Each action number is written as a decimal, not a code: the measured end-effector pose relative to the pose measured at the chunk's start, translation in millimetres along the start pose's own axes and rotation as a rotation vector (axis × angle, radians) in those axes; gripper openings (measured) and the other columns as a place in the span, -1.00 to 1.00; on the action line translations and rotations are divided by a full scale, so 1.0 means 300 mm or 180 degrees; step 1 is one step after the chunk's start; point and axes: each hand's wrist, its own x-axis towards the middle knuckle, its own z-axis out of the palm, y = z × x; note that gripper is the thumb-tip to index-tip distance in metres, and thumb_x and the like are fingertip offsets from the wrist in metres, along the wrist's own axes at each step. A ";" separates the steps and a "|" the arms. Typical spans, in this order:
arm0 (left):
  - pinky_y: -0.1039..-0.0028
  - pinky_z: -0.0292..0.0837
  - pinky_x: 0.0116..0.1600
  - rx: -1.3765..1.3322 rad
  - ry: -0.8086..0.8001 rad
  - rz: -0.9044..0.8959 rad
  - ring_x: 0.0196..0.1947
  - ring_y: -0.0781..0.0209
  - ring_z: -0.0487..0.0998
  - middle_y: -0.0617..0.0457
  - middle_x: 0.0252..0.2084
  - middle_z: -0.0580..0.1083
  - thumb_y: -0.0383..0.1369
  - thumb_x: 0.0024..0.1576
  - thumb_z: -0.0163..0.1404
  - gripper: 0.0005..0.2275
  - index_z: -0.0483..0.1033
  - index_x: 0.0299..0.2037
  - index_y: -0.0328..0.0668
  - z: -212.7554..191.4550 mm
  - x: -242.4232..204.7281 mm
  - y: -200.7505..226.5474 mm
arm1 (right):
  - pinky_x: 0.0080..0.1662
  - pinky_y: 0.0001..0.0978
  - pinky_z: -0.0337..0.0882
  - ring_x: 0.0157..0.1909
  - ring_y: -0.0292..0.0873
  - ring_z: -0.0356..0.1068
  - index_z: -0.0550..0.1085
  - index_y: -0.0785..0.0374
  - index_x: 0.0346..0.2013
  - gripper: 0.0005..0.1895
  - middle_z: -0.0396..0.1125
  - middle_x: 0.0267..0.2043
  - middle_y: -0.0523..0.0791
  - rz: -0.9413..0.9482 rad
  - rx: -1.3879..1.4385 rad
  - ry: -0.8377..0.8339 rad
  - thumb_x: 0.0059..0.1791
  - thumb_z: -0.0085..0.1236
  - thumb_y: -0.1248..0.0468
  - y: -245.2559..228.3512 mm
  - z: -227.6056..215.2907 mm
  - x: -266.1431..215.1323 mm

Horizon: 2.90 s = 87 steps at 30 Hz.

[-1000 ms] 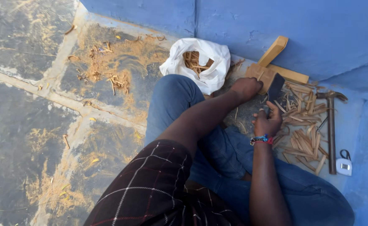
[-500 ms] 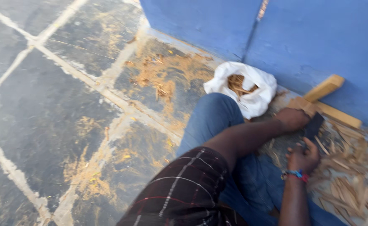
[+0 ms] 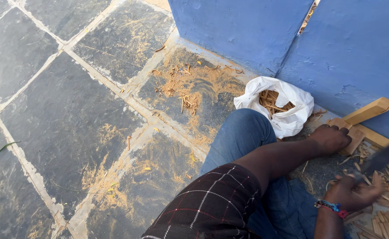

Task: The person uses a hand scraper to smooth and shape various pieces of wood while sitting on the floor. They handle a cross-shaped wooden structure and individual wooden strips, placing some strips into a white bag.

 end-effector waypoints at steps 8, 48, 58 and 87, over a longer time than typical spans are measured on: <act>0.25 0.54 0.08 -0.0023 0.0003 -0.0037 0.11 0.11 0.58 0.07 0.03 0.51 -0.26 0.12 -0.07 -0.81 0.57 -0.13 0.12 0.016 0.009 -0.023 | -0.40 -0.31 0.36 -0.38 -0.15 0.37 0.32 0.41 -0.04 -0.88 0.35 -0.29 0.03 0.1860 0.0578 0.0015 0.25 0.00 0.36 -0.005 -0.002 0.024; 0.01 0.38 0.14 -0.0317 -0.0256 -0.0159 0.08 0.09 0.53 0.20 0.10 0.52 -0.30 0.24 -0.11 -0.77 0.63 -0.04 0.19 -0.026 0.004 -0.105 | -0.55 -0.42 0.32 -0.56 -0.29 0.31 0.28 0.04 0.41 -0.45 0.40 -0.41 -0.09 0.2925 0.0346 -0.0153 0.10 0.04 0.27 -0.095 0.044 -0.111; 0.04 0.29 0.23 -0.0340 -0.0325 -0.0152 0.17 0.13 0.46 0.30 0.20 0.46 -0.37 0.18 -0.12 -0.68 0.60 0.07 0.26 -0.053 -0.013 -0.094 | -0.57 -0.44 0.30 -0.59 -0.33 0.28 0.30 0.02 0.40 -0.46 0.38 -0.43 -0.13 0.3068 0.0099 -0.0397 0.09 0.01 0.24 -0.178 0.078 -0.082; 0.14 0.25 0.32 0.0057 0.0009 0.0316 0.36 -0.05 0.26 -0.04 0.39 0.28 -0.36 0.19 -0.16 -0.58 0.41 0.26 -0.24 0.113 0.033 -0.088 | -0.62 -0.38 0.23 -0.66 -0.28 0.21 0.41 0.05 0.31 -0.54 0.34 -0.50 -0.12 0.2928 0.0239 0.0003 0.08 0.05 0.24 0.030 0.211 0.104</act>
